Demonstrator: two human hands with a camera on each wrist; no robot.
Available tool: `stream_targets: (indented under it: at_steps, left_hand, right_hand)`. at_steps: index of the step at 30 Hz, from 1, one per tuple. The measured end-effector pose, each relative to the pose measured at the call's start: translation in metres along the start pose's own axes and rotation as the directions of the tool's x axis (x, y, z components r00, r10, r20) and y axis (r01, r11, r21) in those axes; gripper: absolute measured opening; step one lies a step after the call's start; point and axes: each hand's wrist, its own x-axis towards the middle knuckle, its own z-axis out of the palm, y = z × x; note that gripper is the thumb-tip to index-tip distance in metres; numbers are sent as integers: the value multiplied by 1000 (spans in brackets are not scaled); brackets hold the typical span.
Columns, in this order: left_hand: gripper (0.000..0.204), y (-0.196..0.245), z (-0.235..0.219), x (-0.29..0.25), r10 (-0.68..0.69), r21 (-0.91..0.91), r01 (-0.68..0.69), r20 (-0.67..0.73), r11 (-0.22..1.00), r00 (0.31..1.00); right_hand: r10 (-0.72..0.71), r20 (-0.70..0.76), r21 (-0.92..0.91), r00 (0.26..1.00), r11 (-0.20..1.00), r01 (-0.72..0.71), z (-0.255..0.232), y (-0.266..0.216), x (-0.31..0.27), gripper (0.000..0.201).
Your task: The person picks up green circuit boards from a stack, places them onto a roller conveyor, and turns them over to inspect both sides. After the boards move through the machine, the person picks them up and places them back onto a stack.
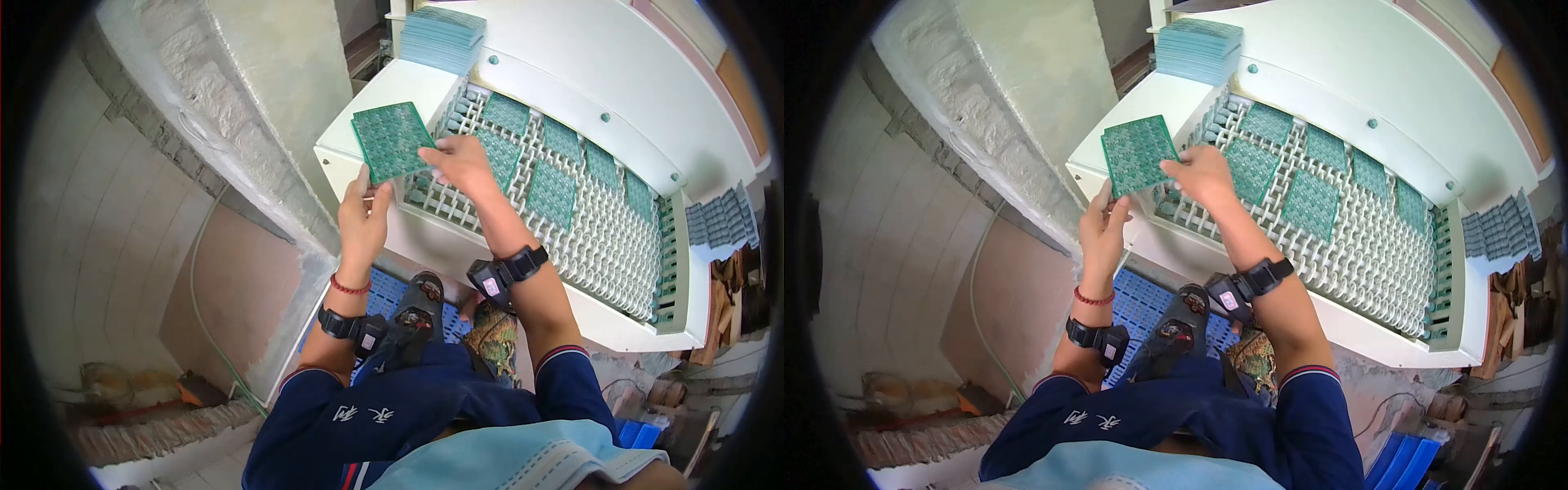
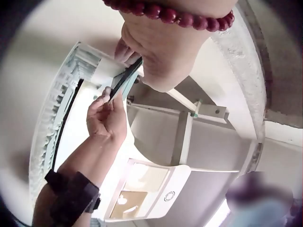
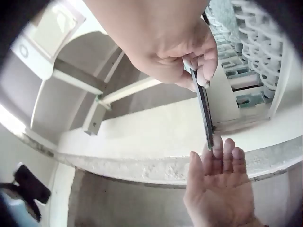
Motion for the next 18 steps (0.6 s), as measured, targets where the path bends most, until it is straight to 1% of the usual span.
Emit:
stream_targets:
  at_steps: [1,2,3,4,5,7,8,10,11,12,14,15,16,17,18]
  left_hand:
    - [53,3,3,-7,-22,-60,25,49,998,999]
    - [52,8,7,-16,-41,-120,52,97,991,994]
    - [51,11,11,-25,-57,-177,83,147,981,987]
    - [50,13,14,-34,-72,-183,116,227,976,971]
    - [50,12,19,-41,-116,-310,196,259,930,959]
    - [51,9,34,-51,-191,-530,362,350,766,917]
    - [53,11,40,-52,-237,-566,469,435,678,869]
    - [51,20,58,-52,-181,-667,619,607,414,774]
    - [50,25,66,-51,-132,-680,682,675,270,726]
    - [46,28,72,-51,-118,-661,732,723,167,680]
    - [44,24,85,-52,-137,-618,740,736,267,663]
    - [43,21,92,-53,-146,-596,738,738,316,658]
    - [40,20,96,-55,-147,-592,750,748,294,648]
    - [39,18,100,-57,-167,-570,762,756,308,633]
    - [39,14,103,-60,-189,-546,773,763,323,618]
  right_hand:
    - [46,-30,161,999,986,-40,-7,9,-7,36]
    - [92,-53,317,994,946,-71,-11,20,-16,34]
    - [142,-69,467,988,879,-94,-17,31,-26,33]
    - [150,-84,515,985,853,-86,-24,42,-37,32]
    - [163,-104,562,981,823,-77,-32,54,-49,31]
    - [170,-132,650,976,759,-44,-44,76,-74,29]
    - [168,-137,692,976,722,-27,-48,87,-88,27]
    - [179,-159,754,971,656,3,-52,102,-116,26]
    - [180,-182,735,967,678,12,-52,106,-127,26]
    - [177,-201,715,963,699,20,-51,108,-138,25]
    - [175,-223,698,959,715,32,-49,106,-154,24]
    - [174,-235,611,956,791,6,-54,110,-158,24]
    - [173,-244,515,954,857,-23,-61,118,-162,24]
    - [171,-249,414,953,909,-55,-68,123,-166,24]
    - [173,-210,292,962,950,-108,-78,119,-170,23]
